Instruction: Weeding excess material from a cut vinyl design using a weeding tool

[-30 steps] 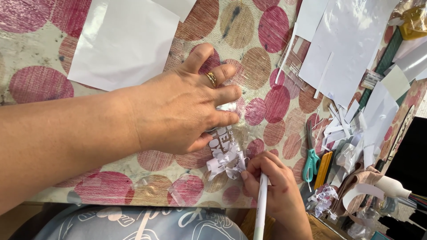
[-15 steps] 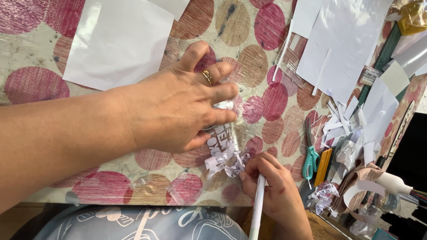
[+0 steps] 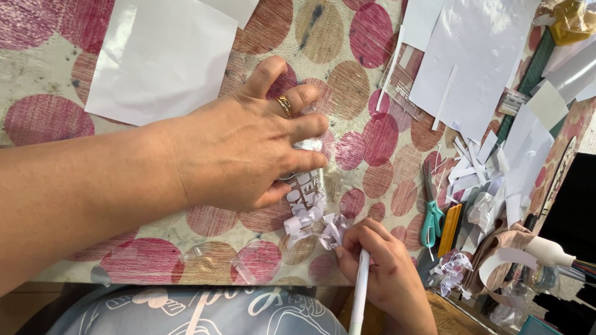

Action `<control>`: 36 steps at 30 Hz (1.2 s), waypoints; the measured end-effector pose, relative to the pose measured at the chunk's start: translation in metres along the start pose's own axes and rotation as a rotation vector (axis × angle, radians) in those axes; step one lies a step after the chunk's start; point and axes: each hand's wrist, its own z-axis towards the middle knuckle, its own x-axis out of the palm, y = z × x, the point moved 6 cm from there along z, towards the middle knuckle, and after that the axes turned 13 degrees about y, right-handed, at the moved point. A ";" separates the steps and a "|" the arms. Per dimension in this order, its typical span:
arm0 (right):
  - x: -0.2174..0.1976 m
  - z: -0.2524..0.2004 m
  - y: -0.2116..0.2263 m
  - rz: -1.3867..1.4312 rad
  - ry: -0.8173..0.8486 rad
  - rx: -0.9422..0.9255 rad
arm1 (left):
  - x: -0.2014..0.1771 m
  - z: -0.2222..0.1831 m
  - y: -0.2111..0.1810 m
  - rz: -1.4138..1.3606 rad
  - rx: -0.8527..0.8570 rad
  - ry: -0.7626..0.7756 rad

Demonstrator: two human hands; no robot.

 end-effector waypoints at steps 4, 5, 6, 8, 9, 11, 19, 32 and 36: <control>0.001 -0.008 0.000 -0.009 -0.003 -0.010 | 0.000 0.003 0.001 -0.053 0.010 0.050; 0.002 -0.012 0.000 0.023 0.003 -0.017 | 0.000 0.002 0.000 -0.030 0.007 0.037; 0.002 -0.015 0.000 0.055 0.009 -0.024 | 0.001 0.002 0.000 -0.008 0.004 0.024; 0.002 -0.030 -0.006 0.055 -0.007 -0.005 | -0.002 0.000 0.001 -0.006 0.011 -0.004; 0.002 -0.038 -0.010 0.057 -0.020 0.013 | -0.004 -0.001 0.001 -0.007 0.016 -0.030; 0.005 -0.057 -0.019 0.027 -0.011 0.038 | -0.002 0.002 0.001 -0.018 0.014 0.038; 0.003 -0.149 -0.048 0.061 -0.183 -0.012 | -0.002 -0.002 0.002 -0.068 0.080 0.010; 0.007 -0.249 -0.247 0.716 -0.935 0.881 | 0.012 -0.005 0.004 0.109 0.013 -0.213; 0.015 -0.245 -0.280 0.716 -1.077 0.943 | 0.009 -0.007 0.005 0.197 -0.052 -0.165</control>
